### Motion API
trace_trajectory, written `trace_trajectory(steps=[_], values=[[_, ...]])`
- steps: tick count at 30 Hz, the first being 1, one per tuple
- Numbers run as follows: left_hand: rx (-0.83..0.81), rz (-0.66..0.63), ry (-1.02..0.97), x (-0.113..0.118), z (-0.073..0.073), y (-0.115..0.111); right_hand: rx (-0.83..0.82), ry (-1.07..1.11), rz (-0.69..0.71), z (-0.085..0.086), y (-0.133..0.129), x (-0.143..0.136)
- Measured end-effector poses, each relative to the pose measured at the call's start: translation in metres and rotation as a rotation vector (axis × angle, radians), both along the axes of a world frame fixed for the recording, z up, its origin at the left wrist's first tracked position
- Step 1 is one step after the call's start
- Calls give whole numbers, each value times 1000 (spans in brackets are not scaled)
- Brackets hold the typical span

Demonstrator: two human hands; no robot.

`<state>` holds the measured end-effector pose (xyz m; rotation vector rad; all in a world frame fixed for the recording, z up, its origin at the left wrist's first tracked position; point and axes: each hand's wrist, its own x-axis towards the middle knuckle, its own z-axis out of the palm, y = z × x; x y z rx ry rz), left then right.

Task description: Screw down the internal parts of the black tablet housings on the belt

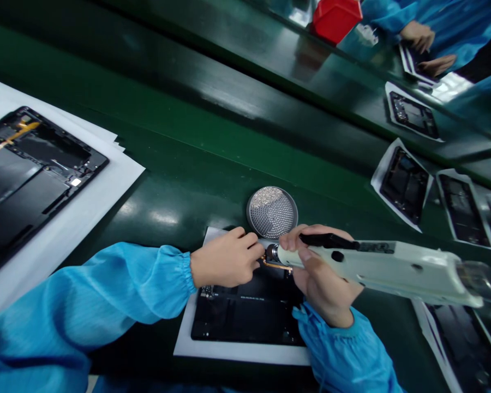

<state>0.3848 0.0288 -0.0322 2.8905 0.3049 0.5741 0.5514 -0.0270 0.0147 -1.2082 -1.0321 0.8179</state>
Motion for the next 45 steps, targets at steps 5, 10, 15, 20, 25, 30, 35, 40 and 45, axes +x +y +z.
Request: trace_trajectory(steps=[5, 10, 15, 20, 25, 30, 35, 40, 45], values=[[15, -4, 3, 0, 0, 0, -21, -7, -2, -1, -1, 0], [17, 4, -3, 1, -1, 0, -17, -19, 5, -2, -1, 0], [9, 3, 12, 1, -2, -1, -12, -22, 20, -2, 0, 1], [-16, 15, -1, 0, 1, 0, 46, -14, 132, -4, 4, 3], [-4, 62, -13, -1, 4, -8, 46, -27, 146, -8, 3, 3], [-19, 171, -45, -2, 4, -20, 58, -40, 114, 0, 5, 10], [-18, 186, -40, -3, 1, -24, 165, 43, -41, 9, 25, 15], [-46, 216, -34, -2, 0, -28, 140, 31, -32, -2, 31, 15], [-37, 221, -10, 1, 0, -31, 116, 22, -46, -7, 29, 14]])
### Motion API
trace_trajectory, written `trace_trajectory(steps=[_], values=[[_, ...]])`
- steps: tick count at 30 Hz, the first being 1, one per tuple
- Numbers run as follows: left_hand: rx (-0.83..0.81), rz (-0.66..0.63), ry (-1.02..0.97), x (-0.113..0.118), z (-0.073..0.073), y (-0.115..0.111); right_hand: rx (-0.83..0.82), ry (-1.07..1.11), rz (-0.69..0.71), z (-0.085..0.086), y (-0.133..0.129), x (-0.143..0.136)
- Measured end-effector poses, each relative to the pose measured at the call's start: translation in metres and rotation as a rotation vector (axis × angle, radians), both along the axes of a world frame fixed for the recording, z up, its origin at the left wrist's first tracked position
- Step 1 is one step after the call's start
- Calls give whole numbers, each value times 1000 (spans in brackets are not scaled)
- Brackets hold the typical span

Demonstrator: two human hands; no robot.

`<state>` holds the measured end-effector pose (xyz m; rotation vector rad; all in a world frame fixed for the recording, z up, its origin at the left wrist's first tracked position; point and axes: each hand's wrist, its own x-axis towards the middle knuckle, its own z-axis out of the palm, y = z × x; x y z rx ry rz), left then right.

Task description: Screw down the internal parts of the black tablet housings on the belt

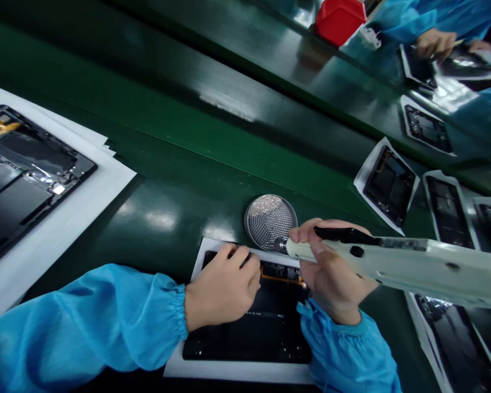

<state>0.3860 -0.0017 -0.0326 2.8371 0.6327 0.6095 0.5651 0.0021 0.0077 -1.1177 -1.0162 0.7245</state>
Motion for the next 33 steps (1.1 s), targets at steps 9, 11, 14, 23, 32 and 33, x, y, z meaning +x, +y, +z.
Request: trace_trajectory(steps=[9, 11, 14, 23, 32, 33], values=[[-44, -32, 21, -3, -1, 1, -14, -16, -5, -1, 0, -3], [-47, -37, 32, -3, -1, 1, 3, -28, 0, -1, 2, -3], [-53, -40, 41, -3, -1, 1, 23, -20, 33, -2, 3, -2], [-61, -14, 15, -3, -1, 4, 19, 32, 80, 12, -1, -2], [-99, 14, 2, 3, 5, 6, -122, -36, 290, 10, -14, -4], [-105, 8, 2, 3, 6, 6, -135, -48, 284, 10, -14, -5]])
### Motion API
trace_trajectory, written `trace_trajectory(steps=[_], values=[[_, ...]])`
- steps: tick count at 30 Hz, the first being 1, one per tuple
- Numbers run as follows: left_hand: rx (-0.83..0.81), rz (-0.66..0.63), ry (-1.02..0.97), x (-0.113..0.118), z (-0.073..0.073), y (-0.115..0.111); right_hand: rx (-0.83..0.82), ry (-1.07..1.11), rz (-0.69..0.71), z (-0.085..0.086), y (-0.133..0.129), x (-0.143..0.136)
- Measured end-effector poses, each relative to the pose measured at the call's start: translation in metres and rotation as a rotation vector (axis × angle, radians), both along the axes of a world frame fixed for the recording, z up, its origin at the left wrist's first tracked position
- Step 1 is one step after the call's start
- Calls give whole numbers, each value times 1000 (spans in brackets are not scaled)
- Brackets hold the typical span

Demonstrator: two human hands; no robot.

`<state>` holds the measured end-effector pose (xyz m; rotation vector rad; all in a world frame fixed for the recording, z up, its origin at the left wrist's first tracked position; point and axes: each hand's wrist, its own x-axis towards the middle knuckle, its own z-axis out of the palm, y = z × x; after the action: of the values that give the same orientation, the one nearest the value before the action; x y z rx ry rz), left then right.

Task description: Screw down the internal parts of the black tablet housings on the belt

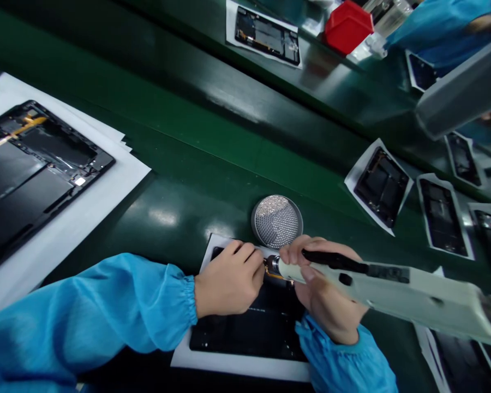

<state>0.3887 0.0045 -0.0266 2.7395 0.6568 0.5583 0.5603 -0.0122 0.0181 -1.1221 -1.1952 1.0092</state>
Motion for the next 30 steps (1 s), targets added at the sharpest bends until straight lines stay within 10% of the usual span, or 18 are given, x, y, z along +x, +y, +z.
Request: trace_trajectory(steps=[24, 30], values=[[33, 6, -80, -2, 0, 1, -8, -146, -34, -2, -1, -6], [299, -88, -191, -11, -32, 22, -39, -296, -115, -4, 16, -24]])
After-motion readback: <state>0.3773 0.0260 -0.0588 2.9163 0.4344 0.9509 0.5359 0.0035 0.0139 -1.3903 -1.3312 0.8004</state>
